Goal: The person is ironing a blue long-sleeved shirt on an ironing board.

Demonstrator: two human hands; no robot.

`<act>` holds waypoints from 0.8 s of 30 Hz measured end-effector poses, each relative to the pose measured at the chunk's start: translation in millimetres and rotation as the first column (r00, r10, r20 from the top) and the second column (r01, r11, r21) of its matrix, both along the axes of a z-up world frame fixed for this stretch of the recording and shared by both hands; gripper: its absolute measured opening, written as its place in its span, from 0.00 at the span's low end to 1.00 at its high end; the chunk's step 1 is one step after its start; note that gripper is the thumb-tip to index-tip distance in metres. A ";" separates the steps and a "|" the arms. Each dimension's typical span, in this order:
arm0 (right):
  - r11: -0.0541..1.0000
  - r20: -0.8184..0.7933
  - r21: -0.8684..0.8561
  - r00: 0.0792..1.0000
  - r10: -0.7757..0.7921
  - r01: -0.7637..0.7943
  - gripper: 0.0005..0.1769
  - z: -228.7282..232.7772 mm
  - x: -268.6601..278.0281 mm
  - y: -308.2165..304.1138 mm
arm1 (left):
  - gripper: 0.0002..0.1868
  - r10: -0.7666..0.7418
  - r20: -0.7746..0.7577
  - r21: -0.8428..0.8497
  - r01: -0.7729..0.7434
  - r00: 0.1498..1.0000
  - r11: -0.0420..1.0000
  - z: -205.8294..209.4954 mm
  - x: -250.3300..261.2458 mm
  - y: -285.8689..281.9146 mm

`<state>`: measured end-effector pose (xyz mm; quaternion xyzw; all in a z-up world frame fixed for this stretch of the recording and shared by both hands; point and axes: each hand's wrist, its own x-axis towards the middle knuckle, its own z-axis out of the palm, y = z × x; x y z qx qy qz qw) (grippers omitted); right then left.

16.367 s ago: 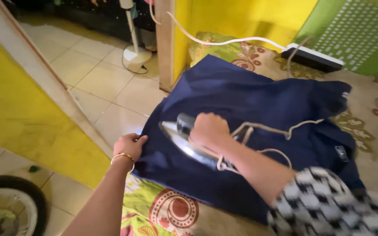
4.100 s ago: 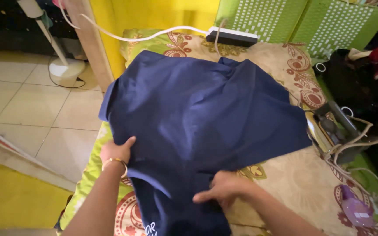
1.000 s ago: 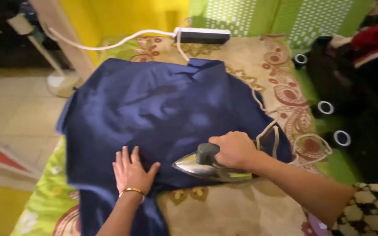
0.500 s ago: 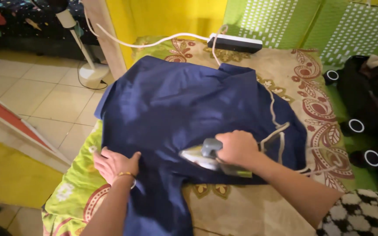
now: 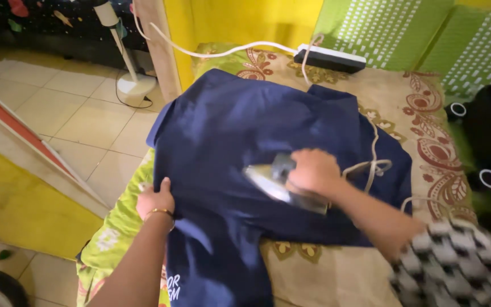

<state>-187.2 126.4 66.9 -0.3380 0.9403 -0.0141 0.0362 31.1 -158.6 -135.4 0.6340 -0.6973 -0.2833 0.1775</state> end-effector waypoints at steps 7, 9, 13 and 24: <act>0.981 -0.053 0.051 0.980 0.191 -0.188 0.19 3.0 13.1 -27.4 | 0.29 0.052 -0.250 0.110 -0.025 0.967 0.994 26.2 8.8 12.2; 0.993 -0.025 0.051 0.994 0.106 -0.105 0.19 -2.4 -6.9 -41.2 | 0.28 0.090 -0.273 0.169 -0.045 0.958 0.985 31.8 9.6 11.6; 0.990 -0.038 -0.136 0.998 -0.044 0.038 0.17 -14.7 -34.7 -69.6 | 0.31 -0.024 -0.191 0.265 0.075 0.981 0.961 45.5 9.7 -1.0; 0.977 -0.023 0.025 0.977 0.212 -0.211 0.17 -3.0 7.4 -107.2 | 0.40 -0.203 -0.101 0.196 0.220 0.974 0.956 20.0 -58.1 -86.8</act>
